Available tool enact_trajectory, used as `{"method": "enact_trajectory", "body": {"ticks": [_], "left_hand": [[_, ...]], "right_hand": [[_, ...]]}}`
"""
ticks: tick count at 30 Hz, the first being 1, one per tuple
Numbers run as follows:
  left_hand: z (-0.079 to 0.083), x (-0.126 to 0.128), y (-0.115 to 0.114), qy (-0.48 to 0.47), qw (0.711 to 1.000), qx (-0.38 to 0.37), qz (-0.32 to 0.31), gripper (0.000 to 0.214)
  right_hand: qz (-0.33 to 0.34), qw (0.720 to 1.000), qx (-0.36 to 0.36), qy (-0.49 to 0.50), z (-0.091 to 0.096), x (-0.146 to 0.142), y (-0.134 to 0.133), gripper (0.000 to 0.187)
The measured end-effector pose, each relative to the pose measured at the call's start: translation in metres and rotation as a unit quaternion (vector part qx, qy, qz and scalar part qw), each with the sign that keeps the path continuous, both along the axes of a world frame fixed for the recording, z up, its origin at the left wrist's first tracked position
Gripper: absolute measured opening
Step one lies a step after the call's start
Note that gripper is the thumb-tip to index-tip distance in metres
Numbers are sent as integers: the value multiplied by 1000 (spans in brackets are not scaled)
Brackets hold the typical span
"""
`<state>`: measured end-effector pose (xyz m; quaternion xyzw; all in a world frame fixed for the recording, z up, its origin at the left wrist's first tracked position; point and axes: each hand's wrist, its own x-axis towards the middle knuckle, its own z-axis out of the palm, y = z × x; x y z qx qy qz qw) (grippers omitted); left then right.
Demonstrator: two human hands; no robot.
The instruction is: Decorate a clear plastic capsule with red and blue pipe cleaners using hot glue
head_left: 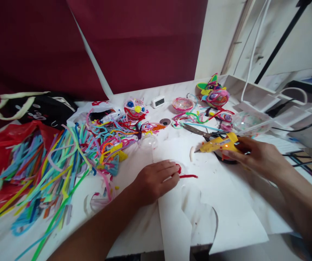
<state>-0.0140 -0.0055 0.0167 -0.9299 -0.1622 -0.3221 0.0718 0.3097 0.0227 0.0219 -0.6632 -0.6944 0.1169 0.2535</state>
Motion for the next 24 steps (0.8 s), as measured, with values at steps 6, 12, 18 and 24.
{"method": "enact_trajectory", "body": {"ticks": [6, 12, 18, 24], "left_hand": [[-2, -1, 0, -5, 1000, -7, -10, 15], [-5, -1, 1, 1, 1000, -3, -4, 16], [-3, 0, 0, 0, 1000, -9, 1, 14], [-5, -1, 0, 0, 1000, -10, -5, 18]], "right_hand": [[135, 973, 185, -28, 22, -25, -28, 26], [443, 888, 124, 21, 26, -75, -33, 28], [494, 861, 121, 26, 23, -89, -18, 22], [489, 865, 100, 47, 18, -90, -9, 18]]}}
